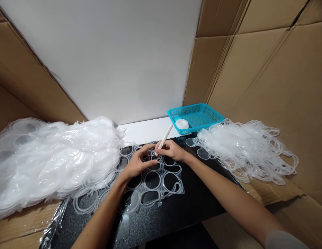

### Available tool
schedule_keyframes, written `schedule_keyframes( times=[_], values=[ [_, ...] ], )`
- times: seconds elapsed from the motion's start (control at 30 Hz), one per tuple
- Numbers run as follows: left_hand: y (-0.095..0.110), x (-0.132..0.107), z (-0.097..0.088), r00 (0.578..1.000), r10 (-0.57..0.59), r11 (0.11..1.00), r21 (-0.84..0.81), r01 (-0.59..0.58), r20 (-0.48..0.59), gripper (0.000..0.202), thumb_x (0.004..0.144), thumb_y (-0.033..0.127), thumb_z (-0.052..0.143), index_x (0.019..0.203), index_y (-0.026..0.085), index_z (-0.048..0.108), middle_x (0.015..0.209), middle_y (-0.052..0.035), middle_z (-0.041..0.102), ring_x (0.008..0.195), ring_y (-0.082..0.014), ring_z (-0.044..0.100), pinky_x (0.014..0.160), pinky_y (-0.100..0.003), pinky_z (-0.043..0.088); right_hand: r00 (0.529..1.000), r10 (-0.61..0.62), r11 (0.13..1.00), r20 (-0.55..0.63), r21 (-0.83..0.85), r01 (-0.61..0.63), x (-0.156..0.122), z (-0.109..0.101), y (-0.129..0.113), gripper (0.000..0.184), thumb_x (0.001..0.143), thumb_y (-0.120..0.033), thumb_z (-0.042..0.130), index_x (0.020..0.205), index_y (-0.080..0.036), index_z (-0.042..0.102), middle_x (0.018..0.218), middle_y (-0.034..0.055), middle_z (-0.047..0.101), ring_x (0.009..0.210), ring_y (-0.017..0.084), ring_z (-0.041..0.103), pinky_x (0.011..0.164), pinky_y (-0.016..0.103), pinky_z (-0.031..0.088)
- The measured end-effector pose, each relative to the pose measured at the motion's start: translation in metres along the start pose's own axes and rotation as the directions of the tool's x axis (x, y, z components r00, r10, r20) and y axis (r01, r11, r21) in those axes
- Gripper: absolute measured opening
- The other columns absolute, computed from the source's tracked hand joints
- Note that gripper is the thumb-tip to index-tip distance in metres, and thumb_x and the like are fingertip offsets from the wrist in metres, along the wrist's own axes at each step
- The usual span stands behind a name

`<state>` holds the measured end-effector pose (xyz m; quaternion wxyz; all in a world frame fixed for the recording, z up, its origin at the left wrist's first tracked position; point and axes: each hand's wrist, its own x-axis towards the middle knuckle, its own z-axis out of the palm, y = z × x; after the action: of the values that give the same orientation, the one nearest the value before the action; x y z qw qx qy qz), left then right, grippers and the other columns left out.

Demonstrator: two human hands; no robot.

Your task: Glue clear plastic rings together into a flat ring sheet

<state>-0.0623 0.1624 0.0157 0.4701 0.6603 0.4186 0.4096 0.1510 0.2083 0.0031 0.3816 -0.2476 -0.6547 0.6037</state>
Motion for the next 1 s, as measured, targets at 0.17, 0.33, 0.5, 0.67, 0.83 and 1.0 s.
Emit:
schedule_keyframes(
  times=[0.17, 0.33, 0.5, 0.67, 0.83, 1.0],
  values=[
    [0.0, 0.001, -0.002, 0.989, -0.102, 0.968, -0.219, 0.124, 0.111, 0.038, 0.08, 0.038, 0.089, 0.112, 0.02, 0.078, 0.107, -0.0117, 0.081, 0.099, -0.0253, 0.076, 0.097, -0.046, 0.057, 0.999, 0.038, 0.999, 0.001, 0.039, -0.038, 0.0, -0.001, -0.003, 0.049, 0.082, -0.064, 0.08, 0.092, -0.017, 0.072, 0.082, 0.0045, 0.074, 0.076, 0.018, 0.071, 0.074, 0.032, 0.057],
    [0.006, 0.002, 0.0, 0.994, -0.093, 0.968, -0.23, 0.102, 0.05, 0.034, 0.079, 0.046, 0.089, 0.093, 0.016, 0.079, 0.093, -0.0112, 0.081, 0.087, -0.0228, 0.075, 0.086, -0.04, 0.059, 0.995, 0.079, 0.996, -0.054, 0.037, -0.077, 0.001, -0.004, -0.005, 0.055, 0.078, -0.07, 0.081, 0.088, -0.017, 0.072, 0.078, 0.0043, 0.075, 0.073, 0.018, 0.071, 0.076, 0.032, 0.057],
    [0.01, 0.003, -0.001, 0.995, -0.096, 0.987, -0.135, 0.092, -0.026, 0.04, 0.083, 0.056, 0.083, 0.089, 0.016, 0.08, 0.08, -0.0076, 0.077, 0.074, -0.0184, 0.068, 0.075, -0.034, 0.054, 0.996, 0.057, 0.998, -0.074, -0.023, -0.059, 0.001, -0.004, -0.005, 0.056, 0.078, -0.072, 0.079, 0.087, -0.017, 0.075, 0.08, 0.0054, 0.076, 0.076, 0.019, 0.07, 0.076, 0.032, 0.055],
    [0.006, 0.005, -0.004, 0.988, -0.083, 0.99, -0.126, 0.067, -0.127, 0.037, 0.086, 0.054, 0.08, 0.082, 0.017, 0.075, 0.07, -0.0021, 0.068, 0.068, -0.0154, 0.06, 0.072, -0.031, 0.049, 0.976, -0.009, 0.996, -0.217, -0.087, -0.011, 0.005, -0.009, -0.001, 0.063, 0.085, -0.08, 0.066, 0.08, -0.017, 0.074, 0.09, 0.0102, 0.078, 0.086, 0.021, 0.07, 0.082, 0.035, 0.056],
    [0.003, 0.007, -0.004, 0.978, -0.115, 0.979, -0.187, 0.081, -0.175, 0.036, 0.085, 0.054, 0.079, 0.083, 0.018, 0.071, 0.079, -0.0033, 0.071, 0.073, -0.0166, 0.064, 0.074, -0.03, 0.049, 0.951, -0.029, 0.995, -0.309, -0.099, -0.002, 0.007, -0.014, 0.001, 0.072, 0.091, -0.085, 0.049, 0.076, -0.018, 0.071, 0.076, 0.0086, 0.072, 0.077, 0.021, 0.069, 0.081, 0.036, 0.055],
    [0.001, 0.008, -0.004, 0.961, -0.111, 0.985, -0.157, 0.073, -0.253, 0.035, 0.086, 0.053, 0.077, 0.088, 0.019, 0.069, 0.074, -0.0012, 0.071, 0.069, -0.0166, 0.063, 0.074, -0.031, 0.048, 0.931, -0.182, 0.923, -0.316, -0.381, 0.051, -0.002, -0.014, -0.009, 0.057, 0.101, -0.068, 0.048, 0.097, -0.018, 0.075, 0.066, 0.0009, 0.061, 0.062, 0.016, 0.054, 0.066, 0.03, 0.045]
  ],
)
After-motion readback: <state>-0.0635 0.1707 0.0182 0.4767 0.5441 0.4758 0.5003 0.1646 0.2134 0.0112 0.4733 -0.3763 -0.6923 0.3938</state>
